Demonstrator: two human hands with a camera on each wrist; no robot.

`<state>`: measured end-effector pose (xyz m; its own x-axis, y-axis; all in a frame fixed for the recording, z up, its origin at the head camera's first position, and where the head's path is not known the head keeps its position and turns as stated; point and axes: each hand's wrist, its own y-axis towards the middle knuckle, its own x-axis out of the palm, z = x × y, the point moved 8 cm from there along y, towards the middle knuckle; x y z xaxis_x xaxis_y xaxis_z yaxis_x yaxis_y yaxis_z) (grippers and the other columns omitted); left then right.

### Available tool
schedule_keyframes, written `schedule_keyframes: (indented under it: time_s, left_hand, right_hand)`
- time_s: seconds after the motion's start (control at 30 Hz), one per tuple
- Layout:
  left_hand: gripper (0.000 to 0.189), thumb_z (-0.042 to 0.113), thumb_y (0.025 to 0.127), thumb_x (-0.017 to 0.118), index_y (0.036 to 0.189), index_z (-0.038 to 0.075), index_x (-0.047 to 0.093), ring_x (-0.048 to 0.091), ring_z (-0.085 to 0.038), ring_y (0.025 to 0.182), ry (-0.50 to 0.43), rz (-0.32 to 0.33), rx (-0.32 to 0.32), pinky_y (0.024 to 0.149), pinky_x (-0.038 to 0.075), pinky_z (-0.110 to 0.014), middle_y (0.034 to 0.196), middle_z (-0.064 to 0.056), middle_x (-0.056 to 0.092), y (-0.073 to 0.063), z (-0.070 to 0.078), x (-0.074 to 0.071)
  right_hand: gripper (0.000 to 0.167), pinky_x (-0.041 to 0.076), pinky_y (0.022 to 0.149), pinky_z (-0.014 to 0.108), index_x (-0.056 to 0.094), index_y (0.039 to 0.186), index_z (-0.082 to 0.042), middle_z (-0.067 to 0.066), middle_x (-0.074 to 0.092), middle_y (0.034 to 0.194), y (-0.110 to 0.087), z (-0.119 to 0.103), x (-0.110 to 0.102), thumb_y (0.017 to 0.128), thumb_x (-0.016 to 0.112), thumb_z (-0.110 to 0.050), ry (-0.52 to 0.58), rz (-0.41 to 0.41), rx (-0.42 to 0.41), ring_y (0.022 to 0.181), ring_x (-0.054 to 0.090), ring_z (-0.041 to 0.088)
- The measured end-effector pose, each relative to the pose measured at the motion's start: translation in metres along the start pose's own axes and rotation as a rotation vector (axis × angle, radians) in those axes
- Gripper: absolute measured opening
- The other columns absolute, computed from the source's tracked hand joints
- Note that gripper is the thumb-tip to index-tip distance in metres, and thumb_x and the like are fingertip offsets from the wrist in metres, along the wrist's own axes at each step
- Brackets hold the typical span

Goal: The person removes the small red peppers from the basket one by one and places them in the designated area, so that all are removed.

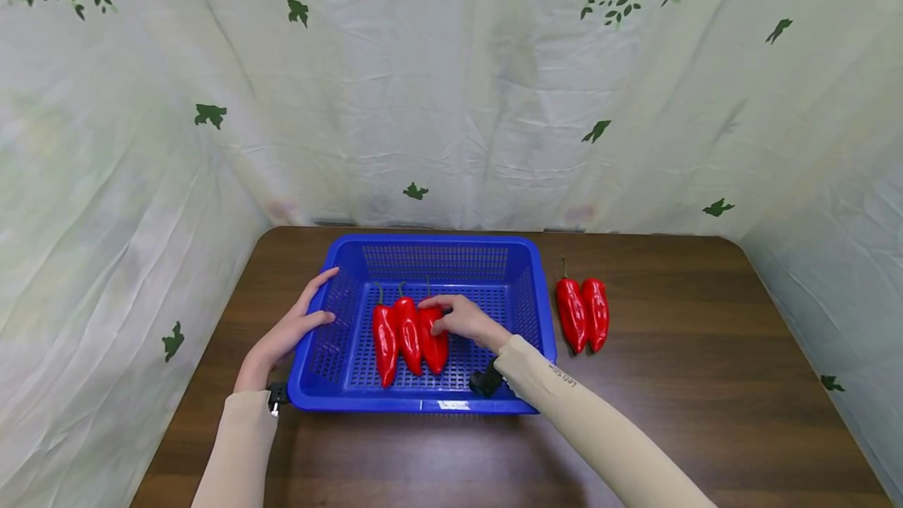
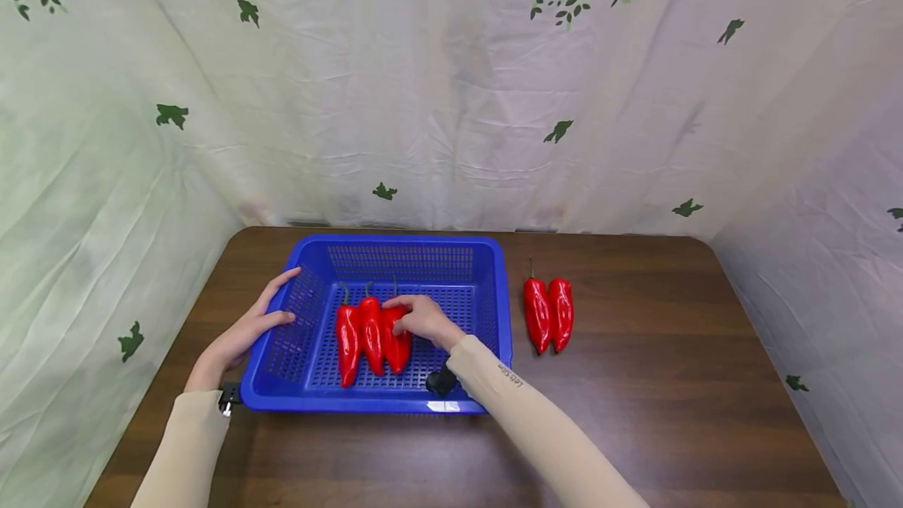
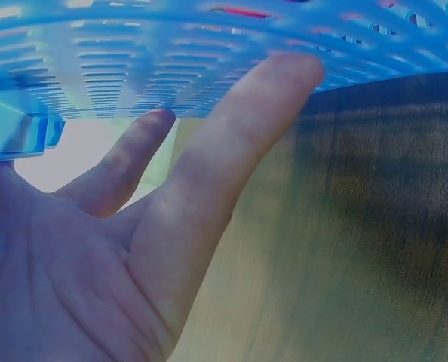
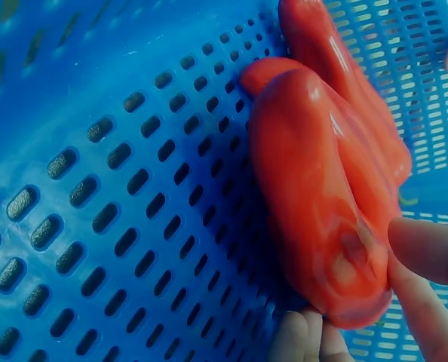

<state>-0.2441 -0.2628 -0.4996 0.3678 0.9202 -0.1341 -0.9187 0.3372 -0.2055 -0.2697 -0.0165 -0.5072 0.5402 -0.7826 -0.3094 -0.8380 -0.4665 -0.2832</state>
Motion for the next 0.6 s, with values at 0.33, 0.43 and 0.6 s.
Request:
schedule_keyframes:
  time_s: [0.33,0.43,0.6]
  left_hand:
    - [0.072,0.01,0.096,0.047,0.153,0.03,0.009,0.022,-0.059,0.128,0.018,0.006,0.002,0.082,0.047,-0.06,0.155,-0.022,-0.003,-0.0008,-0.0007,-0.0007]
    - [0.072,0.011,0.096,0.048,0.153,0.03,0.009,0.022,-0.059,0.128,0.029,0.01,0.001,0.082,0.047,-0.06,0.155,-0.022,-0.003,-0.001,-0.0007,-0.0007]
    - [0.072,0.012,0.096,0.048,0.153,0.029,0.008,0.023,-0.058,0.128,0.034,0.012,0.003,0.082,0.047,-0.06,0.155,-0.021,-0.003,-0.0009,0.0002,-0.0009]
  right_hand:
    - [0.042,0.052,0.066,0.027,0.066,0.116,-0.001,0.014,0.059,0.103,-0.0001,-0.004,-0.0048,0.075,0.065,0.008,0.049,0.067,-0.034,0.078,0.055,0.016]
    - [0.04,0.055,0.068,0.032,0.064,0.118,-0.001,0.015,0.058,0.106,-0.0002,-0.0049,-0.0044,0.078,0.065,0.007,0.108,0.058,-0.032,0.079,0.058,0.017]
    - [0.037,0.055,0.068,0.034,0.063,0.118,-0.006,0.014,0.054,0.111,-0.0014,-0.0075,-0.0052,0.082,0.066,0.003,0.133,0.051,-0.035,0.084,0.06,0.02]
